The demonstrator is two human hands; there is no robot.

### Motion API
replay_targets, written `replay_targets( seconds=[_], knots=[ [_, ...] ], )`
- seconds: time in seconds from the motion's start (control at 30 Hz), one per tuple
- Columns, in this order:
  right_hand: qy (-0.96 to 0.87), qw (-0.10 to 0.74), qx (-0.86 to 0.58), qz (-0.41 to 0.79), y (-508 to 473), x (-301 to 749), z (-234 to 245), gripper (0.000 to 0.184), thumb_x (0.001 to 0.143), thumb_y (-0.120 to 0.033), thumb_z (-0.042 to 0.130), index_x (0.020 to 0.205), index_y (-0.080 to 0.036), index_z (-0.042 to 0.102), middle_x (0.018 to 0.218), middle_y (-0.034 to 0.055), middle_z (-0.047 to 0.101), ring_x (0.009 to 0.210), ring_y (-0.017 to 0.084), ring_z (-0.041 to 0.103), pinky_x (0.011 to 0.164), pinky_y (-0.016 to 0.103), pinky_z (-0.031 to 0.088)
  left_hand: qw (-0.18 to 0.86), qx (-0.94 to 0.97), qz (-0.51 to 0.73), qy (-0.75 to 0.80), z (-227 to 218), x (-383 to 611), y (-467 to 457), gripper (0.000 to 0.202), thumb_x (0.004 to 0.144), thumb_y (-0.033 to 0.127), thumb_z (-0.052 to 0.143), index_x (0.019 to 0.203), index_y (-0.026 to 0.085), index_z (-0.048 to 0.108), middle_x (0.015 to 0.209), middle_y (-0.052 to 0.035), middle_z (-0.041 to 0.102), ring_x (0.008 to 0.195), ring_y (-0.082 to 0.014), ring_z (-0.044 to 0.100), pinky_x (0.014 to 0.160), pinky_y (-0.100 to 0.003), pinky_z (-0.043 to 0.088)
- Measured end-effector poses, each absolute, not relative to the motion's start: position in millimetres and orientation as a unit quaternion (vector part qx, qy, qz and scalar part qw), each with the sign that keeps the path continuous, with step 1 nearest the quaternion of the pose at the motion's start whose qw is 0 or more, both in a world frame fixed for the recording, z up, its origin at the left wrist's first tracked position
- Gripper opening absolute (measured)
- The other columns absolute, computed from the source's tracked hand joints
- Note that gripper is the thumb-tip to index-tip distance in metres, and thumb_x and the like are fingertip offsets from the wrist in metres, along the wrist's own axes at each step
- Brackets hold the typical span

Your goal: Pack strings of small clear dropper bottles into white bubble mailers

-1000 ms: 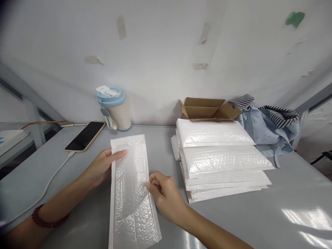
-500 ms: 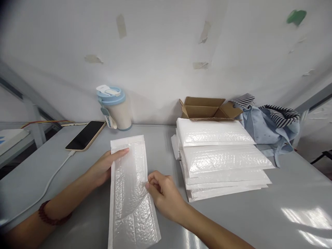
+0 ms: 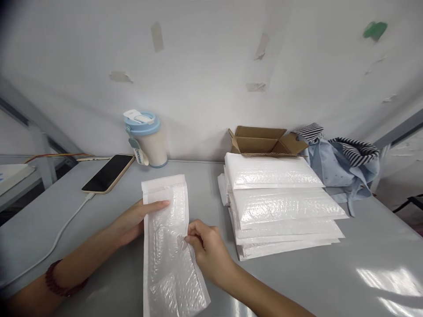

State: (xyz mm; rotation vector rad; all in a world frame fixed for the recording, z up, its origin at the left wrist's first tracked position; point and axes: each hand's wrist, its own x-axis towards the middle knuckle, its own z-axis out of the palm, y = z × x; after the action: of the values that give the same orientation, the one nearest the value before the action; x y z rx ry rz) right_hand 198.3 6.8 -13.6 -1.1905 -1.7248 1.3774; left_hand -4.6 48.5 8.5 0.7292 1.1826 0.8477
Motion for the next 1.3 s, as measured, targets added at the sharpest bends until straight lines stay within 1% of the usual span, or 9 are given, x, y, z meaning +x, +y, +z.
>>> replay_targets(
  seconds=[0.13, 0.27, 0.4, 0.57, 0.73, 0.87, 1.0, 1.13, 1.3],
  knots=[
    [-0.644, 0.311, -0.444, 0.539, 8, 198, -14, 0.019, 0.084, -0.019, 0.050, 0.066, -0.021, 0.043, 0.052, -0.0079, 0.034, 0.049, 0.009, 0.028, 0.049, 0.024, 0.022, 0.684, 0.319, 0.387, 0.529, 8, -3, 47, 0.026, 0.067, 0.029, 0.079, 0.089, 0.017, 0.069, 0.081, -0.0035, 0.074, 0.075, -0.0215, 0.069, 0.066, -0.027, 0.055],
    [-0.623, 0.319, -0.430, 0.570, 7, 198, -11, 0.016, 0.088, -0.032, 0.051, 0.077, -0.020, 0.051, 0.062, -0.0043, 0.046, 0.055, 0.010, 0.038, 0.051, 0.024, 0.029, 0.666, 0.309, 0.419, 0.534, 6, -2, 47, 0.022, 0.068, 0.027, 0.078, 0.085, 0.016, 0.068, 0.077, -0.0024, 0.072, 0.072, -0.0191, 0.068, 0.064, -0.025, 0.055],
    [-0.590, 0.349, -0.426, 0.591, 16, 190, -8, 0.028, 0.090, -0.045, 0.045, 0.082, -0.019, 0.054, 0.072, -0.0009, 0.052, 0.065, 0.013, 0.046, 0.060, 0.026, 0.036, 0.653, 0.307, 0.437, 0.537, 4, -2, 49, 0.026, 0.067, 0.027, 0.078, 0.086, 0.015, 0.068, 0.079, -0.0039, 0.073, 0.073, -0.0201, 0.068, 0.065, -0.027, 0.055],
    [-0.522, 0.393, -0.437, 0.617, 49, 160, -7, 0.036, 0.077, -0.053, 0.061, 0.070, -0.018, 0.055, 0.068, -0.0019, 0.052, 0.064, 0.013, 0.047, 0.059, 0.025, 0.037, 0.618, 0.333, 0.449, 0.552, 2, -3, 49, 0.033, 0.068, 0.033, 0.078, 0.092, 0.014, 0.067, 0.087, -0.0068, 0.074, 0.079, -0.0234, 0.069, 0.066, -0.028, 0.055],
    [-0.428, 0.418, -0.445, 0.666, 74, 140, -8, 0.037, 0.064, -0.052, 0.070, 0.071, -0.016, 0.060, 0.064, 0.0005, 0.059, 0.058, 0.015, 0.054, 0.056, 0.028, 0.043, 0.587, 0.378, 0.442, 0.563, -3, -8, 53, 0.037, 0.073, 0.042, 0.072, 0.099, 0.016, 0.066, 0.090, -0.0057, 0.074, 0.083, -0.0232, 0.068, 0.067, -0.027, 0.053],
    [-0.383, 0.444, -0.455, 0.670, 78, 144, -8, 0.037, 0.060, -0.049, 0.073, 0.072, -0.016, 0.062, 0.064, 0.0031, 0.063, 0.061, 0.018, 0.059, 0.059, 0.031, 0.046, 0.613, 0.419, 0.392, 0.544, -4, -17, 58, 0.035, 0.070, 0.040, 0.075, 0.093, 0.015, 0.071, 0.086, -0.0064, 0.075, 0.082, -0.0246, 0.068, 0.070, -0.030, 0.052],
    [-0.377, 0.464, -0.466, 0.653, 77, 147, -8, 0.036, 0.061, -0.049, 0.072, 0.072, -0.016, 0.062, 0.066, 0.0038, 0.064, 0.063, 0.018, 0.058, 0.058, 0.029, 0.045, 0.625, 0.447, 0.357, 0.531, -3, -21, 57, 0.030, 0.070, 0.041, 0.074, 0.083, 0.014, 0.074, 0.078, -0.0070, 0.075, 0.077, -0.0253, 0.068, 0.070, -0.032, 0.052],
    [-0.399, 0.457, -0.473, 0.639, 75, 145, -8, 0.034, 0.064, -0.049, 0.069, 0.071, -0.016, 0.062, 0.065, 0.0021, 0.063, 0.062, 0.017, 0.057, 0.058, 0.028, 0.044, 0.593, 0.469, 0.371, 0.539, -7, -17, 54, 0.028, 0.072, 0.043, 0.071, 0.075, 0.015, 0.074, 0.072, -0.0053, 0.074, 0.071, -0.0234, 0.067, 0.066, -0.030, 0.050],
    [-0.457, 0.461, -0.471, 0.597, 79, 146, -7, 0.037, 0.069, -0.053, 0.060, 0.057, -0.019, 0.050, 0.055, -0.0030, 0.050, 0.054, 0.012, 0.045, 0.052, 0.024, 0.037, 0.539, 0.495, 0.399, 0.552, -10, -15, 58, 0.031, 0.072, 0.045, 0.069, 0.072, 0.014, 0.072, 0.069, -0.0050, 0.072, 0.064, -0.0215, 0.063, 0.060, -0.029, 0.048]
  ],
)
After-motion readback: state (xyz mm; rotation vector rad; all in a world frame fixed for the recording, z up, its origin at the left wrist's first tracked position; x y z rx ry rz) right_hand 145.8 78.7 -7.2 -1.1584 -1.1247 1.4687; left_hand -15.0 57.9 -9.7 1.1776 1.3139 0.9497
